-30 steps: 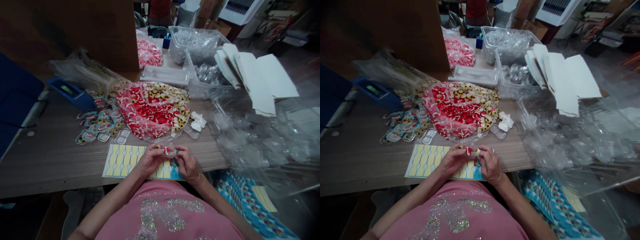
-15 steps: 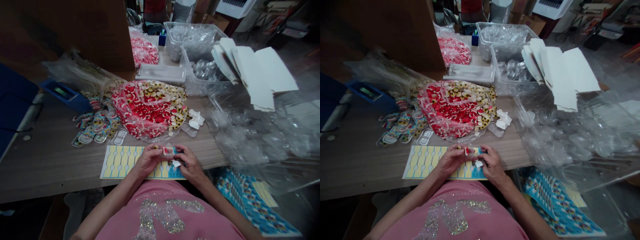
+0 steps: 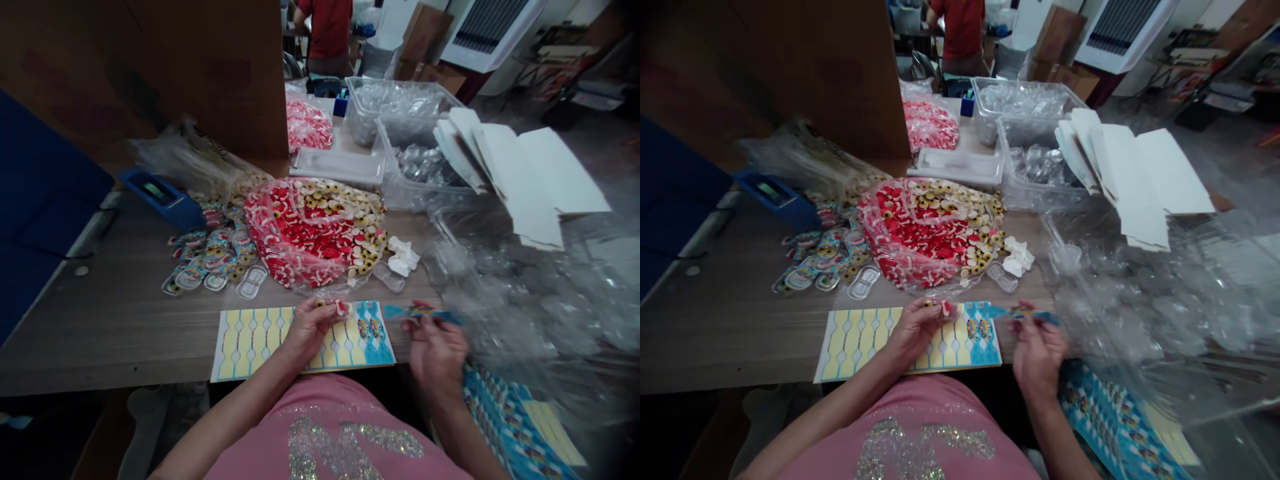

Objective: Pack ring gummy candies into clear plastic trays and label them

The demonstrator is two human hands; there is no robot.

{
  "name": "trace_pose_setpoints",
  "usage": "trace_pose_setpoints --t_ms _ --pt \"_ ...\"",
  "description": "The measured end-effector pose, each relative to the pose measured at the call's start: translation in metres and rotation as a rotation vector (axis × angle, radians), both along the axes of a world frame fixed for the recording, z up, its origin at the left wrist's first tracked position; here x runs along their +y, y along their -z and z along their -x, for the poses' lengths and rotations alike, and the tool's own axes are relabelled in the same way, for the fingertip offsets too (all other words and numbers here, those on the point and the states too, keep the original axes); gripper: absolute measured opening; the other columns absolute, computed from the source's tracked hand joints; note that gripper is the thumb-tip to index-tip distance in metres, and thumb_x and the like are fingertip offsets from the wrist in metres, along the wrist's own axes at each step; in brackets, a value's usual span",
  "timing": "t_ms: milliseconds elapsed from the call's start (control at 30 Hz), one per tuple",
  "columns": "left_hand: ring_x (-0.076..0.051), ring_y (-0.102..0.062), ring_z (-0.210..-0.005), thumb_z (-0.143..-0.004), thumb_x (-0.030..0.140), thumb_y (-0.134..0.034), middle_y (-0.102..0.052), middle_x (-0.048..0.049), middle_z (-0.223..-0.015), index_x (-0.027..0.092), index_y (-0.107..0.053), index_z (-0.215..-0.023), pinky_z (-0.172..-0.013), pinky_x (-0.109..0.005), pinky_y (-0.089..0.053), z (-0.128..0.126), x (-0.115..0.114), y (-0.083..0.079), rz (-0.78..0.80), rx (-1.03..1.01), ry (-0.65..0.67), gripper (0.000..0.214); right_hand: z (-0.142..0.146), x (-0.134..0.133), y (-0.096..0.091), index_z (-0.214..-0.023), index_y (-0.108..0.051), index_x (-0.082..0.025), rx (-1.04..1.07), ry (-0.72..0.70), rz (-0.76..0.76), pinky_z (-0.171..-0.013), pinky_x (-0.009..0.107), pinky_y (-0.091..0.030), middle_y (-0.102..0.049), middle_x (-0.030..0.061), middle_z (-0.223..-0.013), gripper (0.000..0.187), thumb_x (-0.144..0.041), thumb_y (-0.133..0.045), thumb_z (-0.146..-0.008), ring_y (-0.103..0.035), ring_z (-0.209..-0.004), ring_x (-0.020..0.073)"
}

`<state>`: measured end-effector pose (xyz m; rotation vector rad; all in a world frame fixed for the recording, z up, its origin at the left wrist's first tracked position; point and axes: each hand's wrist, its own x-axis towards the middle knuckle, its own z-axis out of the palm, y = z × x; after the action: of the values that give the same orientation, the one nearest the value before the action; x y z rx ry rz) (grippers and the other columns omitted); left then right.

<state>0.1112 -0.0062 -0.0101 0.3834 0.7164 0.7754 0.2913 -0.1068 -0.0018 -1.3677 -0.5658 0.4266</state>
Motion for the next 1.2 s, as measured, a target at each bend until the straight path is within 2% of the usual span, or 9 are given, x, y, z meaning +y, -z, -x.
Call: trace_pose_setpoints --t_ms 133,267,367,500,633,767,833,1033,1200 --pt "-0.015 -0.065 -0.064 -0.060 0.021 -0.082 -0.070 -0.0043 -0.070 0.013 -0.069 -0.073 -0.063 -0.028 -0.052 -0.006 0.000 -0.012 -0.059 0.094 0.034 0.020 -0.004 0.026 -0.036 -0.082 -0.062 -0.017 -0.146 0.237 -0.126 -0.059 0.030 -0.050 -0.065 0.0065 -0.095 0.012 -0.028 -0.066 -0.080 -0.059 -0.065 0.0134" --pt "-0.011 -0.058 -0.052 -0.065 0.027 -0.079 -0.065 -0.0022 -0.061 0.013 -0.070 -0.074 -0.046 -0.021 -0.038 -0.013 0.004 -0.038 -0.260 0.220 0.099 0.018 0.026 0.064 -0.059 -0.092 -0.059 -0.020 -0.450 0.088 -0.104 -0.078 0.038 -0.052 -0.062 0.0089 -0.109 0.009 -0.028 -0.057 -0.088 -0.064 -0.086 0.0195" --pt "-0.008 -0.049 -0.044 -0.063 0.027 -0.079 -0.060 0.0014 -0.054 0.015 -0.071 -0.071 -0.043 -0.020 -0.033 -0.010 0.009 -0.057 -0.358 0.240 0.122 0.017 0.046 0.089 -0.059 -0.096 -0.053 -0.023 -0.637 -0.033 -0.127 -0.088 0.043 -0.050 -0.060 0.0100 -0.111 0.006 -0.023 -0.048 -0.092 -0.060 -0.104 0.0234" --pt "-0.009 -0.051 -0.047 -0.068 0.029 -0.075 -0.061 -0.0007 -0.056 0.014 -0.074 -0.079 -0.044 -0.021 -0.033 0.008 0.014 -0.067 -0.416 0.212 0.174 0.018 0.055 0.107 -0.053 -0.094 -0.051 -0.023 -0.809 -0.073 -0.061 -0.092 0.045 -0.049 -0.058 0.0106 -0.108 0.011 -0.017 -0.042 -0.092 -0.059 -0.106 0.0236" --pt "-0.012 -0.056 -0.053 -0.072 0.029 -0.069 -0.065 -0.0045 -0.063 0.013 -0.074 -0.083 -0.047 -0.022 -0.037 0.022 0.017 -0.066 -0.412 0.211 0.203 0.019 0.058 0.111 -0.049 -0.095 -0.051 -0.024 -0.827 -0.102 -0.092 -0.093 0.045 -0.048 -0.056 0.0101 -0.110 0.014 -0.013 -0.042 -0.091 -0.058 -0.109 0.0233" --pt "-0.010 -0.049 -0.045 -0.072 0.028 -0.068 -0.062 -0.0036 -0.054 0.013 -0.071 -0.076 -0.044 -0.022 -0.032 0.027 0.026 -0.057 -0.387 0.298 0.181 0.017 0.047 0.110 -0.061 -0.096 -0.055 -0.023 -0.804 -0.134 -0.151 -0.100 0.049 -0.045 -0.055 0.0106 -0.118 0.012 -0.015 -0.050 -0.088 -0.055 -0.114 0.0249" --pt "-0.009 -0.049 -0.043 -0.069 0.027 -0.068 -0.061 -0.0030 -0.052 0.013 -0.070 -0.073 -0.043 -0.021 -0.029 0.028 0.032 -0.054 -0.372 0.320 0.165 0.015 0.035 0.107 -0.074 -0.094 -0.059 -0.023 -0.721 -0.235 -0.115 -0.102 0.050 -0.042 -0.054 0.0105 -0.125 0.010 -0.019 -0.055 -0.087 -0.054 -0.118 0.0264" --pt "-0.010 -0.055 -0.047 -0.062 0.024 -0.070 -0.060 -0.0008 -0.056 0.014 -0.069 -0.071 -0.044 -0.021 -0.028 0.026 0.045 -0.054 -0.268 0.303 0.195 0.013 0.017 0.099 -0.087 -0.079 -0.065 -0.021 -0.626 -0.887 0.138 -0.102 0.048 -0.043 -0.057 0.0078 -0.129 0.008 -0.018 -0.058 -0.081 -0.051 -0.124 0.0270" --pt "-0.009 -0.051 -0.048 -0.061 0.025 -0.075 -0.056 0.0012 -0.057 0.014 -0.071 -0.077 -0.049 -0.023 -0.032 0.023 0.045 -0.051 -0.218 0.265 0.204 0.020 0.029 0.099 -0.068 -0.074 -0.060 -0.019 -0.563 -0.922 0.197 -0.095 0.041 -0.046 -0.063 0.0074 -0.115 0.011 -0.014 -0.054 -0.081 -0.058 -0.111 0.0220"
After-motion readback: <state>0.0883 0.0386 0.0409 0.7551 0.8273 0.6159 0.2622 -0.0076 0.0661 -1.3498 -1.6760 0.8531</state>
